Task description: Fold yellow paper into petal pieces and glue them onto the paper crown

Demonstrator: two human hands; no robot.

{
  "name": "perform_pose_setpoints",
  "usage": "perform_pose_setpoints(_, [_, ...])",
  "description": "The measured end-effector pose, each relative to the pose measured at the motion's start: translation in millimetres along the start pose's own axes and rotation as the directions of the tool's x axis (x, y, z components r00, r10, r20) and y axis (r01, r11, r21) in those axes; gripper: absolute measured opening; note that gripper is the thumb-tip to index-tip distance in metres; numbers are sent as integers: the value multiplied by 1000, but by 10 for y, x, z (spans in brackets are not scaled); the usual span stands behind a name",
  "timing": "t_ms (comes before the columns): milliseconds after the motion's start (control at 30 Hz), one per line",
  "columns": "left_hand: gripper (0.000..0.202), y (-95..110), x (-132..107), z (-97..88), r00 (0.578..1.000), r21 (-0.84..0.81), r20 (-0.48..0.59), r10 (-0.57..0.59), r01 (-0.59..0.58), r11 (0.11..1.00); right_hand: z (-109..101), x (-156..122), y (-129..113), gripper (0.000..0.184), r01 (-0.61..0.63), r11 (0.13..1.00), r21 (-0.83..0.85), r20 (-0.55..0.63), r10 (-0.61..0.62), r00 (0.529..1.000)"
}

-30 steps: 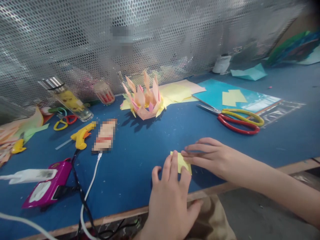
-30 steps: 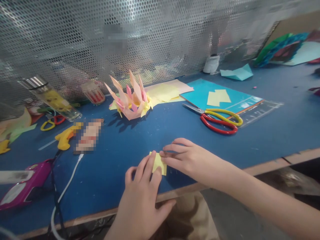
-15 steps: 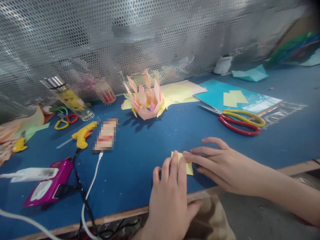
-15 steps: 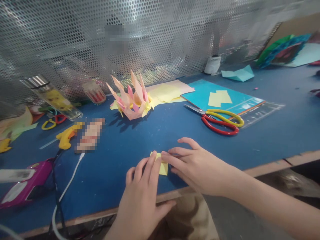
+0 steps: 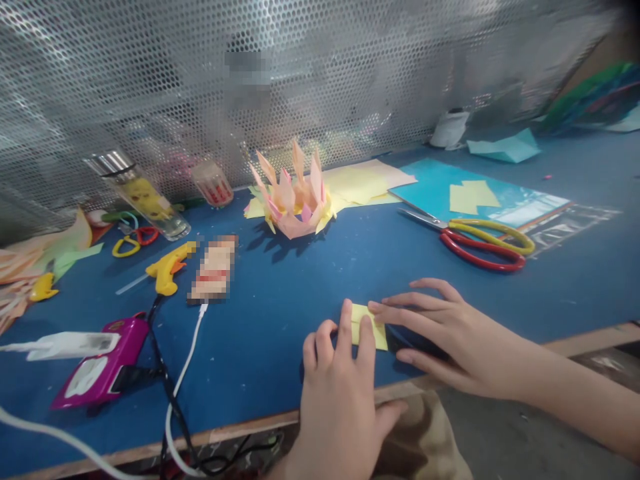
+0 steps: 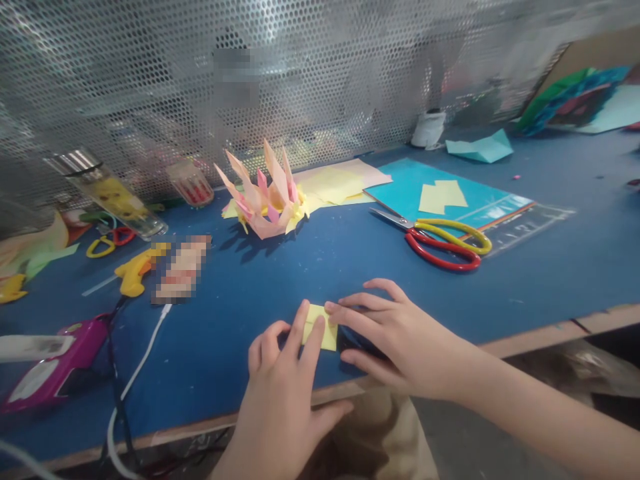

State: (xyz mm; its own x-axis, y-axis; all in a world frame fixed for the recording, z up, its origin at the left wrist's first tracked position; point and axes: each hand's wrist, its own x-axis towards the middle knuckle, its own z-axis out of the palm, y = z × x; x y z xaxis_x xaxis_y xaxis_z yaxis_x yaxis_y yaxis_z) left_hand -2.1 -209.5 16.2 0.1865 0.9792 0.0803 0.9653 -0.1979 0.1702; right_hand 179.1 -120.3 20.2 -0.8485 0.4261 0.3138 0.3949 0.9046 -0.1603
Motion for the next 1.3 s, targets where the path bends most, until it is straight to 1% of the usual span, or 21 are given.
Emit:
perform_pose_setpoints(67, [92,24,-6,9,1000,0,-8,-20,20,1000,16,1,-12,39,-31,999,-7,-19,31,999])
perform_pose_setpoints(133, [94,41,-12,4,999,-2,-4,-40,40,999,29,5,-26,41,-58,998,-28,-29,58,998])
perform_pose_setpoints(200, [94,26,-14,-33,999,-22,28,-47,48,999,35,12,-37,44,-66,997,-40,-27,65,998])
perform_pose_setpoints(233, [94,1,-13,-68,998,-38,52,-41,43,998,34,18,-41,42,-61,998,-31,-25,60,998])
perform_pose_setpoints(333, [86,-149,-12,-229,990,-78,140,21,-10,997,19,48,-42,26,-49,996,68,-32,52,998])
perform_pose_setpoints(400, [80,-291,-28,-366,972,-98,220,80,-60,993,0,81,-35,16,-71,985,160,-13,74,997])
perform_pose_setpoints(500, [74,-502,-81,-558,941,-156,303,148,-104,982,-26,156,-16,9,-97,954,285,30,93,995])
perform_pose_setpoints(567, [67,-612,-110,-654,929,-231,322,179,-106,967,-32,220,-4,7,-75,939,336,36,67,997])
perform_pose_setpoints(633, [57,-695,-96,-715,945,-329,291,152,-51,943,-30,293,2,8,-20,937,349,23,13,1000])
perform_pose_setpoints(700, [46,-761,-21,-741,960,-470,252,117,15,883,-28,368,2,10,44,944,328,6,-49,999])
perform_pose_setpoints(733, [39,-791,37,-743,959,-552,260,113,51,832,-30,404,1,12,77,949,305,-2,-80,997])
perform_pose_setpoints(767, [32,-820,105,-738,948,-633,288,135,82,770,-36,439,3,14,108,957,269,-10,-109,994])
perform_pose_setpoints(800, [24,-848,180,-728,934,-705,324,151,132,697,-46,471,9,16,140,968,211,-21,-139,990])
perform_pose_setpoints(833, [21,-871,256,-714,923,-763,354,154,190,618,-62,501,20,17,173,976,129,-30,-170,985])
perform_pose_setpoints(900, [23,-901,404,-678,925,-835,367,97,282,473,-108,558,69,21,247,965,-92,-62,-253,965])
perform_pose_setpoints(933, [25,-905,472,-656,932,-852,355,68,293,434,-138,587,109,23,284,935,-210,-72,-305,950])
perform_pose_setpoints(1000, [33,-891,593,-609,945,-878,326,6,301,373,-203,648,222,26,347,844,-409,-77,-411,908])
perform_pose_setpoints(1067, [37,-858,699,-554,951,-903,305,-55,307,299,-262,717,376,24,396,747,-533,-55,-498,865])
perform_pose_setpoints(1167, [34,-817,839,-450,949,-931,278,-146,304,203,-307,820,648,22,479,630,-611,26,-589,808])
perform_pose_setpoints(1267, [35,-823,951,-344,947,-948,247,-204,280,153,-281,896,891,17,528,563,-636,63,-644,762])
perform_pose_setpoints(1300, [34,-835,978,-317,947,-951,243,-211,275,139,-257,912,950,15,533,552,-641,57,-659,750])
